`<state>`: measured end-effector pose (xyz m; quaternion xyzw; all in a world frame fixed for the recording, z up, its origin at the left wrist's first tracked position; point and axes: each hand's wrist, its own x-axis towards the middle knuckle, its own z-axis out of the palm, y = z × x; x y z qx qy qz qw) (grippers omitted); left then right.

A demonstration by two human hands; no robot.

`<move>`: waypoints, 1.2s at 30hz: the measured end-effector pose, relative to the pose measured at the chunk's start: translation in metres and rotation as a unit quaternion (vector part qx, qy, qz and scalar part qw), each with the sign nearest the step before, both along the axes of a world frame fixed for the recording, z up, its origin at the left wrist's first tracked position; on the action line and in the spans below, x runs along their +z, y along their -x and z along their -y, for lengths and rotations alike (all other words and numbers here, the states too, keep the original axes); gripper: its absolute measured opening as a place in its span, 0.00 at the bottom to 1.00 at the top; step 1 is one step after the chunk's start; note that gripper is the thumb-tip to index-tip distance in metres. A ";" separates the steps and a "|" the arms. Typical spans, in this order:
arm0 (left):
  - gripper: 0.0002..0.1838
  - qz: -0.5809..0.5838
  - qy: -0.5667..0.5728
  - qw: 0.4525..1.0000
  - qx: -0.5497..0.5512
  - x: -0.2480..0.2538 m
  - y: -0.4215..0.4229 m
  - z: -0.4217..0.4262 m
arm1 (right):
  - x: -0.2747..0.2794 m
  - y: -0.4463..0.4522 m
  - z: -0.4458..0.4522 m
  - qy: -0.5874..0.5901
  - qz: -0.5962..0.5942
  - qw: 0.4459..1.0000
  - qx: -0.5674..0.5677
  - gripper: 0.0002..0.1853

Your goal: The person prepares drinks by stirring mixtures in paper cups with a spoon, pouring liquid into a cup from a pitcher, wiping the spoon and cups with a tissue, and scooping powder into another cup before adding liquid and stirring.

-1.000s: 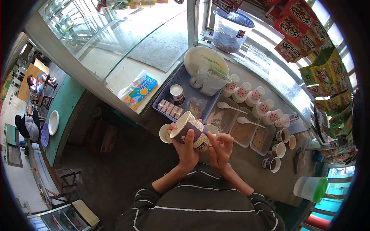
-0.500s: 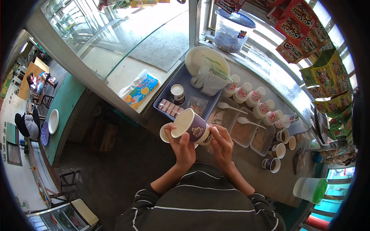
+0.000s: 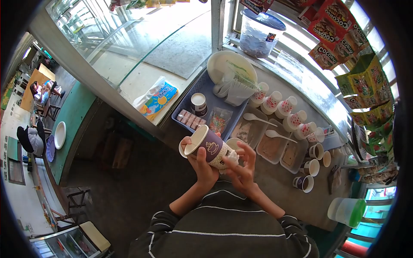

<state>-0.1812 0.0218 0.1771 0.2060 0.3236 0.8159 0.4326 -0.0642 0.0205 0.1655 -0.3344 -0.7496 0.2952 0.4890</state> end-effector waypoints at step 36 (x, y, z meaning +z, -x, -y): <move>0.34 0.121 0.087 0.986 -0.069 -0.012 -0.004 0.005 | -0.023 0.002 0.006 -0.220 0.099 0.968 -0.068 0.28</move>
